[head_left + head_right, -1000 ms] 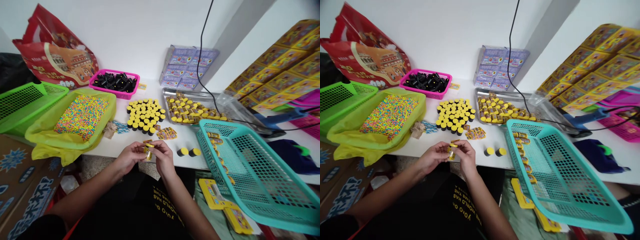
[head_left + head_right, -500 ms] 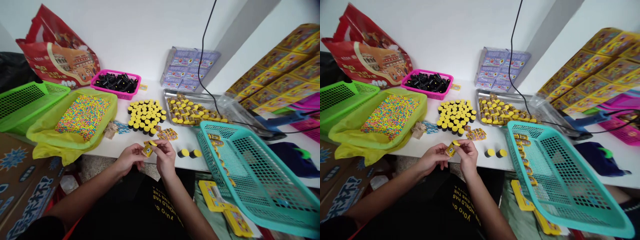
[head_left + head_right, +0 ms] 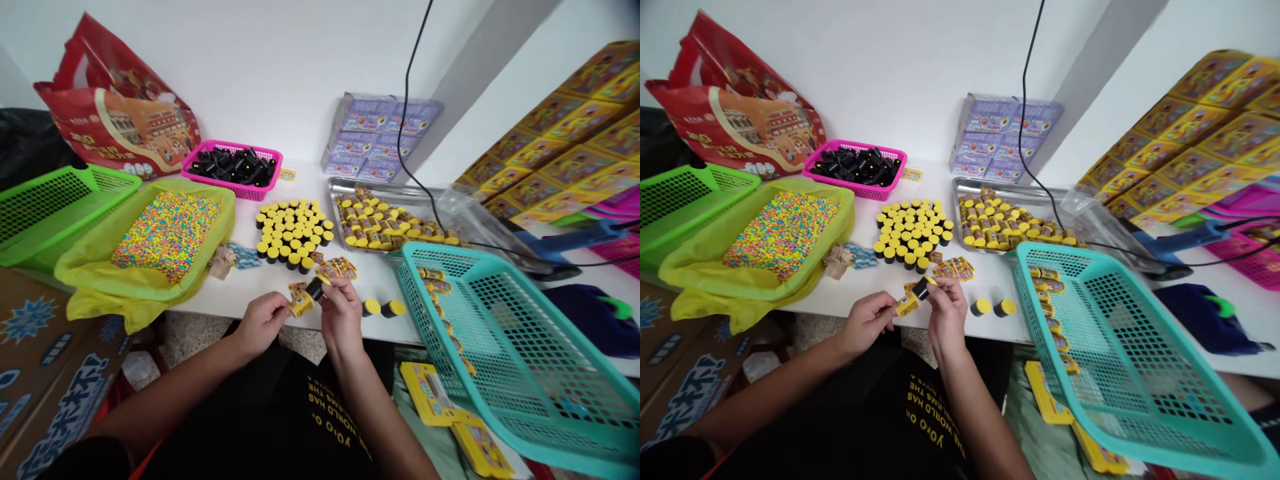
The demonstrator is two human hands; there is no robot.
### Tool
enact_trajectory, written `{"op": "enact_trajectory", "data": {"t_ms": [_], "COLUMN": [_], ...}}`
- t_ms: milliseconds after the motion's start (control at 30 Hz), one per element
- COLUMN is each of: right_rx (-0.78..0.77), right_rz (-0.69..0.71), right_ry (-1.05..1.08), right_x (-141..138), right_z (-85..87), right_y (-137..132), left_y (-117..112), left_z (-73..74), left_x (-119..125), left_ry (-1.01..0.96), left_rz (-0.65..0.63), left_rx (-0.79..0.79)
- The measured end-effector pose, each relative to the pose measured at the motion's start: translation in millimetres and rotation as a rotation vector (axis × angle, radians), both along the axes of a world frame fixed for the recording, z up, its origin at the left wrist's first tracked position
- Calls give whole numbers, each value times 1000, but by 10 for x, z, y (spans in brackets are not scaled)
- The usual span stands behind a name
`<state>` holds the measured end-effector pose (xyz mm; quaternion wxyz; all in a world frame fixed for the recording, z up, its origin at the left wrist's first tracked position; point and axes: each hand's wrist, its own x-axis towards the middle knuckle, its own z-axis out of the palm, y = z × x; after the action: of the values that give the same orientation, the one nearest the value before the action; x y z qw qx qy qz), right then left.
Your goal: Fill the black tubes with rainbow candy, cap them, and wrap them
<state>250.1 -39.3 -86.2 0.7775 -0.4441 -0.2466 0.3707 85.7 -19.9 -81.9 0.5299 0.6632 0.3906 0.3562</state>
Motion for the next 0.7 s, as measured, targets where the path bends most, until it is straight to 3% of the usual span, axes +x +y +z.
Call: {"op": "enact_trajectory", "data": {"t_ms": [100, 200, 300, 400, 567, 633, 700], "right_rx": [3, -134, -258, -255, -172, -49, 41], "right_rz": [-186, -304, -315, -310, -463, -429, -287], "right_ry": [-224, -629, -1016, -1257, -1391, -1347, -1236], "right_x": [162, 307, 396, 431, 354, 262, 148], "right_z": [-58, -222, -414, -490, -238, -83, 42], "right_y": [-33, -115, -181, -195, -249, -309, -359], "left_y": [24, 52, 62, 61, 47, 28, 0], "left_z": [-25, -28, -4, 14, -41, -76, -93], "left_x": [-26, -30, -9, 15, 23, 13, -1], "left_ry": [-12, -57, -90, -110, -82, -69, -58], "left_rz": [42, 81, 107, 122, 135, 144, 147], "left_rx": [-59, -206, -298, -302, -219, -114, 14]}}
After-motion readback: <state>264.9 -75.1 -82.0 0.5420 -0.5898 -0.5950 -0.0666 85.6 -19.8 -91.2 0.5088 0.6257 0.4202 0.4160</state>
